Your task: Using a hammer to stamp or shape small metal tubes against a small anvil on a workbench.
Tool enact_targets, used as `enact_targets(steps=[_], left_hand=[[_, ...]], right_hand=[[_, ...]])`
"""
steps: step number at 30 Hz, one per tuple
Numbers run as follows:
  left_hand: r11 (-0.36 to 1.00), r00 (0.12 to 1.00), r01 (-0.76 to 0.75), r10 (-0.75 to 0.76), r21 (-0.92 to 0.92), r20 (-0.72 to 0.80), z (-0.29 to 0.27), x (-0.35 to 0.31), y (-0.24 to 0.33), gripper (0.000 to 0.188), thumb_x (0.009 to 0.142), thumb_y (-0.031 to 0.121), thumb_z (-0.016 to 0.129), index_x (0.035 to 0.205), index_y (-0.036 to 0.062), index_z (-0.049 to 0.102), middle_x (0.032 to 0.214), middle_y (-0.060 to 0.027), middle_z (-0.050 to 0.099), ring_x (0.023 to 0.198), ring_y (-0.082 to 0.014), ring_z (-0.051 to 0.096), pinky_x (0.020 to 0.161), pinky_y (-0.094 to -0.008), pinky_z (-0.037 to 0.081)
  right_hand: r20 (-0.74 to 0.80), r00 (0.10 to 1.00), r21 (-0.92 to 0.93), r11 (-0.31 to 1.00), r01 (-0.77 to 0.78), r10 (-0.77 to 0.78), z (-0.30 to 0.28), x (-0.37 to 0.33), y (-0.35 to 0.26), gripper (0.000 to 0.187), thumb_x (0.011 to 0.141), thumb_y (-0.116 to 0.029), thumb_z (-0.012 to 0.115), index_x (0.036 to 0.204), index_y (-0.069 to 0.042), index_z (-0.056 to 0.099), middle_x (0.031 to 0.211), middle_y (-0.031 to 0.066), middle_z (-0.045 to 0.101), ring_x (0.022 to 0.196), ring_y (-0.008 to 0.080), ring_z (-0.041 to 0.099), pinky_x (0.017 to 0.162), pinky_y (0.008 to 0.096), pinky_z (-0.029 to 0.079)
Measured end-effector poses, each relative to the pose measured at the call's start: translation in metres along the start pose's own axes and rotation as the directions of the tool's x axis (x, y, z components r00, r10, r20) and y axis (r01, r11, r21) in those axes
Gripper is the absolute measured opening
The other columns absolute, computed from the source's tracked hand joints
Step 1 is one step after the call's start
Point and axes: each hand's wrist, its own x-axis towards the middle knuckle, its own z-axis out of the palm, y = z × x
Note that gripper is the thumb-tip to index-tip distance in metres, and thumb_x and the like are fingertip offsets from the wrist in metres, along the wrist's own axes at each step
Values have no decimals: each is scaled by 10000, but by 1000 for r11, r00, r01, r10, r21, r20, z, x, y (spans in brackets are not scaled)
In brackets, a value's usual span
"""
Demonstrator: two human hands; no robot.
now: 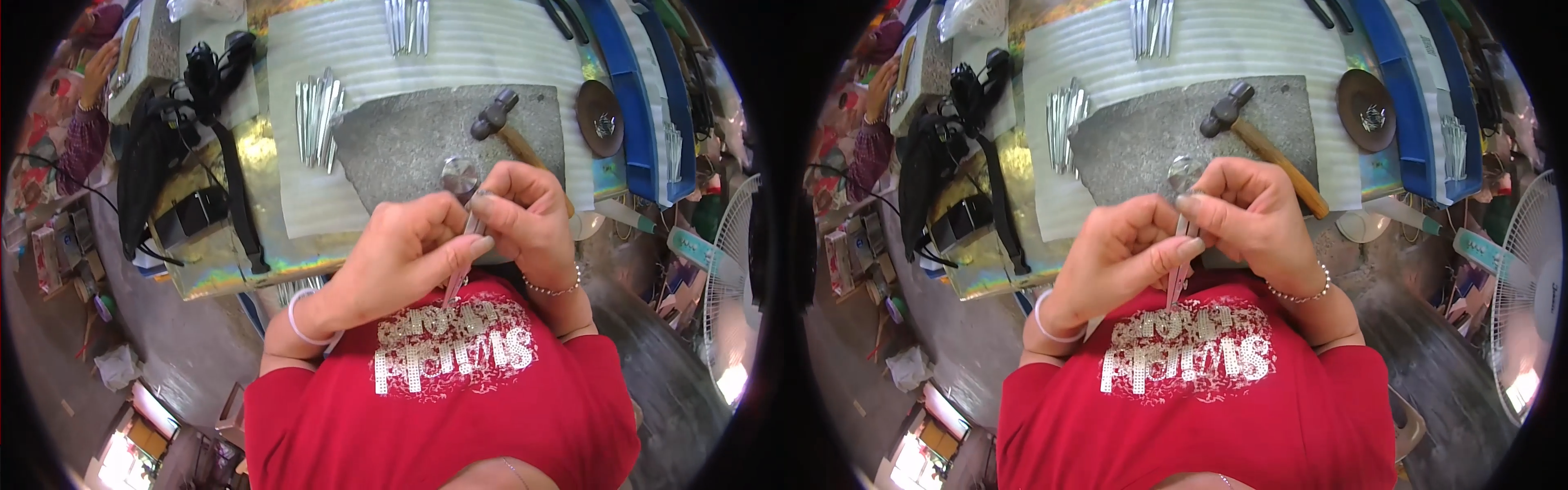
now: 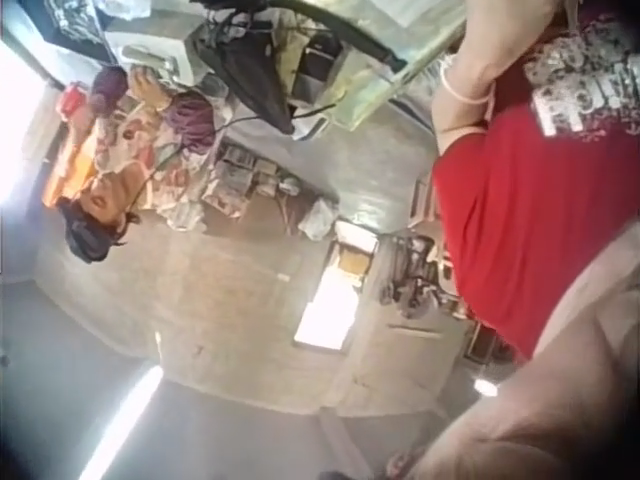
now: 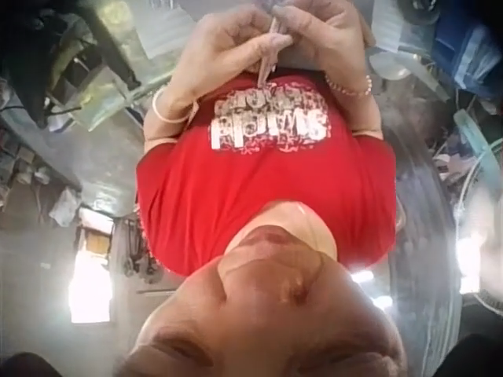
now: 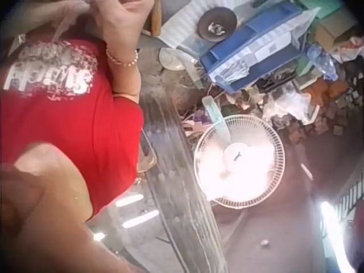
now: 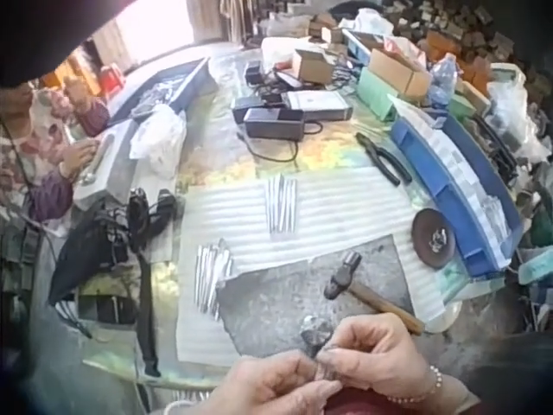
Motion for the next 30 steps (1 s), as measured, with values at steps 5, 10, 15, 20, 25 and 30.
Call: enact_targets(steps=[5, 10, 15, 20, 25, 30], left_hand=[[999, 999, 43, -43, -15, -4, -8, 9, 2, 211, 887, 176, 637, 822, 12, 523, 608, -6, 574, 486, -31, 525, 412, -163, 395], [992, 992, 119, -117, -49, 41, -12, 15, 5, 260, 878, 231, 651, 794, 16, 531, 571, -18, 568, 449, -54, 537, 385, -170, 401], [985, 984, 161, -156, -58, 82, -15, 20, 10, 276, 879, 256, 648, 781, 21, 542, 587, -27, 588, 451, -58, 549, 391, -164, 413], [986, 978, 165, -161, -24, 131, -13, 24, 15, 280, 881, 271, 641, 781, 26, 551, 597, -24, 598, 471, -52, 561, 407, -157, 423], [985, 975, 134, -150, 104, 164, -4, 30, 25, 264, 887, 241, 635, 760, 29, 541, 581, -17, 581, 470, -43, 547, 403, -164, 407], [966, 969, 94, -144, 242, 199, 13, 34, 37, 261, 888, 209, 635, 739, 27, 522, 550, -4, 547, 464, -40, 531, 394, -175, 388]], right_hand=[[-3, 998, 98, 993, -60, 61, 2, 9, 3, 129, 872, -102, 616, 765, -53, 565, 612, -24, 548, 434, -6, 373, 366, 166, 235], [-36, 998, 109, 993, -42, 46, 2, 10, 9, 124, 875, -99, 608, 772, -50, 559, 627, -15, 555, 428, -5, 367, 358, 165, 239], [-83, 996, 131, 991, -12, 24, 4, 9, 10, 123, 877, -96, 599, 771, -51, 555, 630, -8, 560, 420, 0, 366, 355, 165, 242], [-92, 996, 159, 987, 32, -17, 2, 5, 10, 126, 879, -94, 591, 769, -49, 551, 627, -1, 562, 416, 3, 364, 354, 163, 249], [-182, 978, 158, 979, 128, -98, 0, -6, 7, 122, 880, -76, 585, 767, -49, 549, 620, -8, 541, 425, 4, 368, 356, 161, 263], [-254, 958, 168, 970, 177, -131, -7, -23, 7, 110, 880, -75, 588, 779, -54, 549, 624, -14, 535, 436, 2, 369, 358, 158, 266]])
